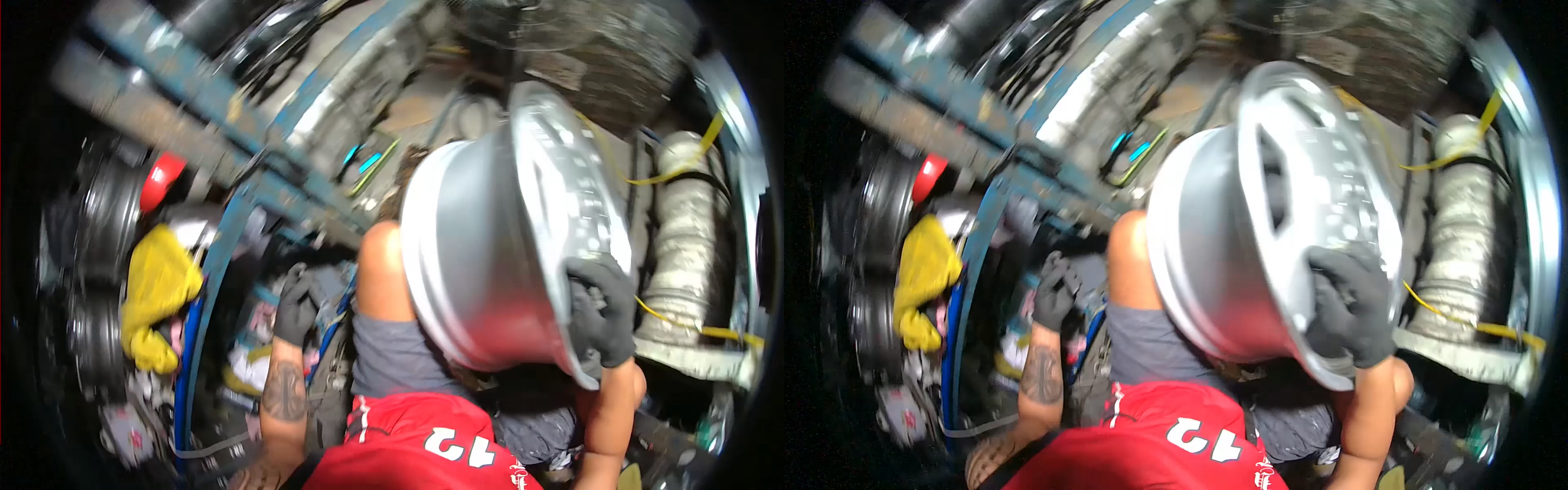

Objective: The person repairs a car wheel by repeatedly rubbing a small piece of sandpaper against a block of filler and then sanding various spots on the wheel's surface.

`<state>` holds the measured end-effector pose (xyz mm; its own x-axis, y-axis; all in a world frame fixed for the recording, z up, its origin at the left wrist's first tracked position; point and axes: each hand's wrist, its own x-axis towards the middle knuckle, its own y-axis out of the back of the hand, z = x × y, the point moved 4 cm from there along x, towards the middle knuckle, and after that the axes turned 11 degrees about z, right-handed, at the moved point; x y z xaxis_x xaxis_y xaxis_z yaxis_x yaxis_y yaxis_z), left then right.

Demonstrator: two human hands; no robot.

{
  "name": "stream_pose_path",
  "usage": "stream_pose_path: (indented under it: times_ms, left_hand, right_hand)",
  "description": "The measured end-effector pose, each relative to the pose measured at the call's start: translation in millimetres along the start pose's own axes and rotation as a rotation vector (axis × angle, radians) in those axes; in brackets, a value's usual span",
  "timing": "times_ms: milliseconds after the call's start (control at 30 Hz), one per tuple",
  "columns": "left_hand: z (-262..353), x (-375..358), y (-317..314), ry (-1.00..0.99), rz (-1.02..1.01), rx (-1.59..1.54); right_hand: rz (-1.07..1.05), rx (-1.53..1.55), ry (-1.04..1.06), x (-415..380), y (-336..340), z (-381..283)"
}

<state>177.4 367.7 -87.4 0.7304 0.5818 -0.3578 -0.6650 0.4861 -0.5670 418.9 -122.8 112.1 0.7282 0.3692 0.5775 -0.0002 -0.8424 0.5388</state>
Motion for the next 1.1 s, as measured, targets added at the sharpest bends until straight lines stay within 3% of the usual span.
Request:
stream_pose_path:
  times_ms: [67,100,233,333,367,400,433,533,567,633,667,700,767,867,1100]
  left_hand:
    - [15.9,-16.9,-117.7,-0.122,-0.297,-0.029]
    - [27.8,-16.2,-163.2,-0.2,-0.533,0.139]
    - [39.9,-64.9,-377.9,-0.481,-0.963,0.352]
    - [-9.6,-107.3,-512.5,-0.349,-1.247,0.686]
    - [-27.9,-117.8,-547.0,-0.207,-1.361,0.934]
    - [-54.5,-120.9,-568.2,-0.129,-1.399,1.036]
    - [-84.6,-112.5,-582.5,-0.08,-1.53,1.016]
    - [-142.3,-89.4,-609.9,0.2,-1.528,0.998]
    - [-150.4,-88.4,-616.9,0.19,-1.515,0.994]
    - [-160.0,-89.2,-626.7,0.122,-1.481,1.096]
    - [-166.7,-84.7,-631.7,-0.018,-1.494,1.181]
    - [-171.2,-80.4,-635.2,-0.109,-1.498,1.234]
    - [-177.2,-69.4,-640.5,-0.144,-1.437,1.328]
    - [-193.4,-45.9,-634.3,0.117,-1.406,1.122]
    - [-176.2,-34.8,-649.5,0.368,-1.469,0.955]
  right_hand:
    - [-0.049,0.068,-0.036,3.3,3.6,4.7]
    - [-0.081,0.084,-0.043,4.1,5.0,7.6]
    - [0.027,0.355,-0.184,2.8,6.9,19.8]
    - [0.116,0.564,-0.361,4.1,26.0,35.3]
    - [0.171,0.739,-0.479,2.8,31.8,43.4]
    - [0.221,0.785,-0.416,3.3,38.5,53.2]
    - [0.267,0.83,-0.35,3.7,45.3,63.0]
    - [0.381,1.049,-0.59,2.9,62.6,80.1]
    - [0.416,1.194,-0.649,1.4,64.0,87.6]
    - [0.443,1.126,-0.652,-2.4,61.0,105.2]
    - [0.5,1.089,-0.628,-1.7,58.3,112.5]
    - [0.583,1.246,-0.554,1.1,56.9,117.5]
    - [0.577,1.254,-0.592,2.5,59.2,121.0]
    - [0.561,1.122,-0.637,6.1,53.0,138.2]
    - [0.663,1.082,-0.637,11.2,84.9,125.8]
